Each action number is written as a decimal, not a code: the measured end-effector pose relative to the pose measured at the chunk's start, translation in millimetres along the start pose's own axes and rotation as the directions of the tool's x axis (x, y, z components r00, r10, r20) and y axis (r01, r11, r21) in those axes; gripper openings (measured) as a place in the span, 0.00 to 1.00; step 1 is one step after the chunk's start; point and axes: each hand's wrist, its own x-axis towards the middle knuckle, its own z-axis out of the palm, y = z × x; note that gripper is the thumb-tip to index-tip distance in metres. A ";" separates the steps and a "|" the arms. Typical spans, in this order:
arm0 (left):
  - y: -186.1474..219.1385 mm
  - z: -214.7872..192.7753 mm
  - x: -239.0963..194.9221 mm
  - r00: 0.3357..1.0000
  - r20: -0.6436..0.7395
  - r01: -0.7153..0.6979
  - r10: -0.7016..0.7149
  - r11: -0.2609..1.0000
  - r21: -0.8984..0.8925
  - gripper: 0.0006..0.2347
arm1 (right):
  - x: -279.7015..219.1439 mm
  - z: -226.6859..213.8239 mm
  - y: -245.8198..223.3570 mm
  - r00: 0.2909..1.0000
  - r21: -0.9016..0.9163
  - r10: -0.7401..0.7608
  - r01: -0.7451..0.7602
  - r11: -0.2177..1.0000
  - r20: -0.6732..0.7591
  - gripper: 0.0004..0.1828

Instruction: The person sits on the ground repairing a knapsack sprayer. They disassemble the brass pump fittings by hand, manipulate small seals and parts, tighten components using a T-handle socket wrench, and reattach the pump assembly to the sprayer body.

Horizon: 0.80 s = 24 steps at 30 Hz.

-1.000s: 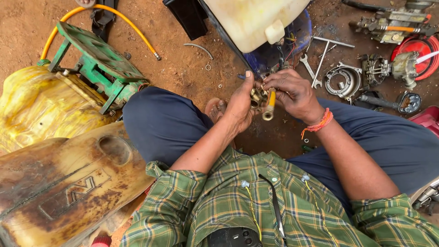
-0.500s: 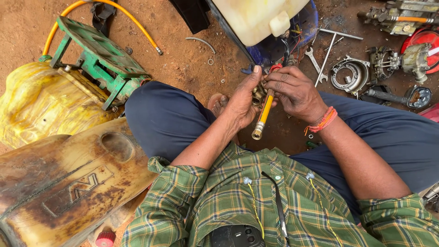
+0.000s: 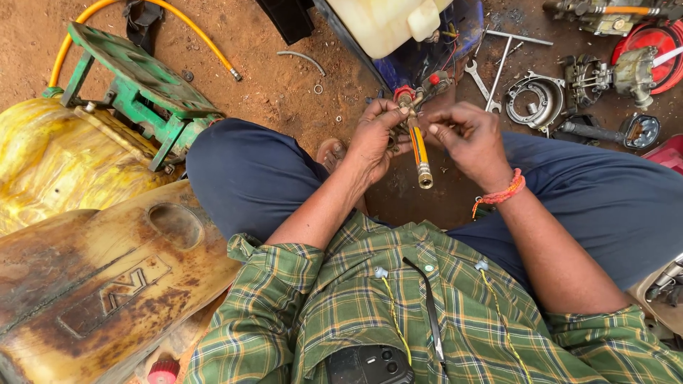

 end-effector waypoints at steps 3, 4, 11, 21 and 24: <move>0.3 -1.6 0.8 0.999 -0.020 0.044 -0.044 0.999 0.006 0.04 | 0.2 10.6 -12.6 0.999 -0.190 -0.029 0.032 0.981 0.015 0.09; -5.6 -5.7 3.3 1.000 -0.004 0.029 -0.028 1.000 0.004 0.04 | -1.5 14.9 -11.5 0.999 -0.227 -0.047 0.050 0.973 0.016 0.09; -2.0 -2.1 -2.9 0.995 -0.005 -0.102 0.102 0.992 -0.074 0.05 | 7.8 30.8 -4.3 0.999 -0.314 -0.037 0.046 0.948 0.035 0.06; -12.6 -13.7 11.6 0.988 -0.012 -0.157 0.157 0.986 -0.047 0.04 | 9.6 36.7 -1.2 0.999 -0.212 -0.037 0.037 0.977 0.005 0.05; -18.6 -19.2 16.1 0.981 -0.053 -0.190 0.187 0.980 -0.058 0.06 | 11.8 42.8 -0.5 1.000 -0.196 0.026 -0.028 0.980 -0.015 0.04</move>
